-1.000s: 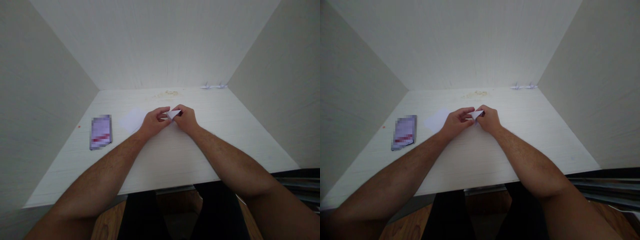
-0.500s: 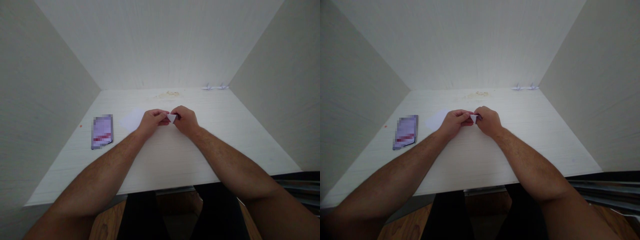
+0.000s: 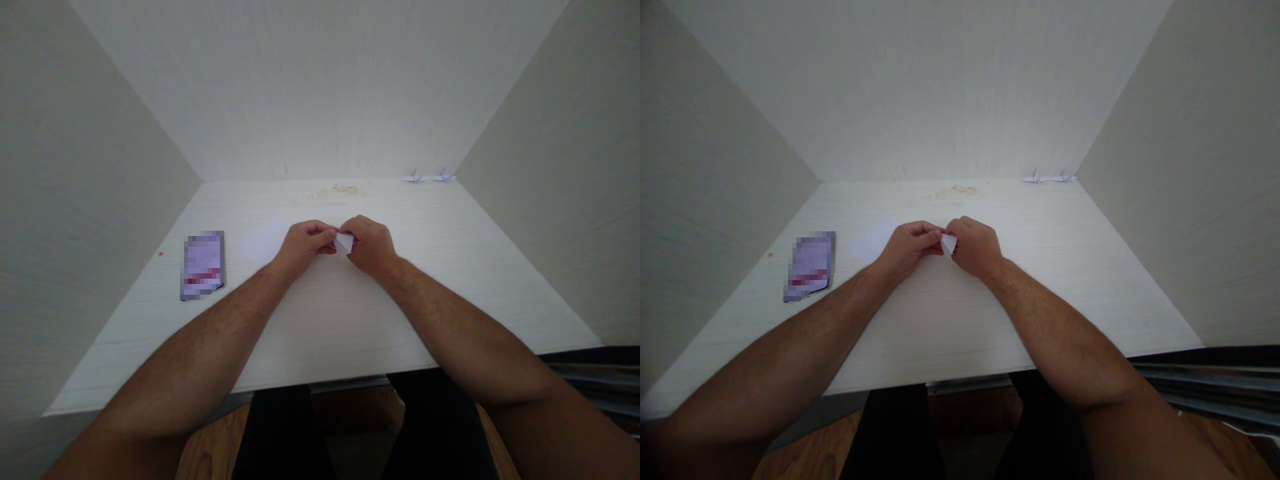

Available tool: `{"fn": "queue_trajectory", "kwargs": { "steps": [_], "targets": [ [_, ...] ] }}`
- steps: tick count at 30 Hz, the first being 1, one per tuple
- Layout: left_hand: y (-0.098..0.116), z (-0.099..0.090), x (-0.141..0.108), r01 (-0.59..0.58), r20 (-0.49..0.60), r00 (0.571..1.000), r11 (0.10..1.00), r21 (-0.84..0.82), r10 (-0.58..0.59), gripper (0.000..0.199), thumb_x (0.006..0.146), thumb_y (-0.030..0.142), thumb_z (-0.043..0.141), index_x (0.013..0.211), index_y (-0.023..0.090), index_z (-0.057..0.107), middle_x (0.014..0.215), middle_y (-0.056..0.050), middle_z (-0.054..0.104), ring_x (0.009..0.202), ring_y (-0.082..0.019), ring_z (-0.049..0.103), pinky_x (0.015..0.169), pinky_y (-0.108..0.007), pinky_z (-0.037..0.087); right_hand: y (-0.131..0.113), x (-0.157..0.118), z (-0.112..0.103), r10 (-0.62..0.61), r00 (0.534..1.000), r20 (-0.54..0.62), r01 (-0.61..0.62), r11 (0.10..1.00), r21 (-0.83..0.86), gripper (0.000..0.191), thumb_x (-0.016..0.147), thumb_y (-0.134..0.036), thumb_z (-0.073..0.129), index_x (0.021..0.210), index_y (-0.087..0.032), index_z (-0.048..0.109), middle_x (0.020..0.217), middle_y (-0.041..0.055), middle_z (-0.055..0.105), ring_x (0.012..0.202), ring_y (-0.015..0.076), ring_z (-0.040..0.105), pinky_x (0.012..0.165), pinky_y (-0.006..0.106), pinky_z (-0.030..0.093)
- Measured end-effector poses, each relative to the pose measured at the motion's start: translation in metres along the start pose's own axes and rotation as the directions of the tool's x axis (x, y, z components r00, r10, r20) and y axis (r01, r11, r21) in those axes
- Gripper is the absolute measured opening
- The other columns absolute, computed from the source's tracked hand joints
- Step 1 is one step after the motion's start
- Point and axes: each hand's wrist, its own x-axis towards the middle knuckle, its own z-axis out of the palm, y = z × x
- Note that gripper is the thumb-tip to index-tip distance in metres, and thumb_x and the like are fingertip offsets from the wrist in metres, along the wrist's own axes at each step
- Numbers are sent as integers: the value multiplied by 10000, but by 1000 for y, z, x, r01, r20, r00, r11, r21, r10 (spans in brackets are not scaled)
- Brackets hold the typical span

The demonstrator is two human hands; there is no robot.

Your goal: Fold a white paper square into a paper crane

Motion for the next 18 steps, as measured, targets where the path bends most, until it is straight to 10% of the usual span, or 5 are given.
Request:
{"fn": "queue_trajectory", "kwargs": {
  "steps": [18],
  "targets": [
    [4,2,-1,17,-63,998,999,-35,-20,246,638,281,844,792,143,710,769,-33,723,661,-126,651,659,-295,565,2,-2,6,154,988,-34,-133,929,344,157,815,-227,610,921,-224,726,832,24,740,678,152,612,647,299,473]
  ]
}}
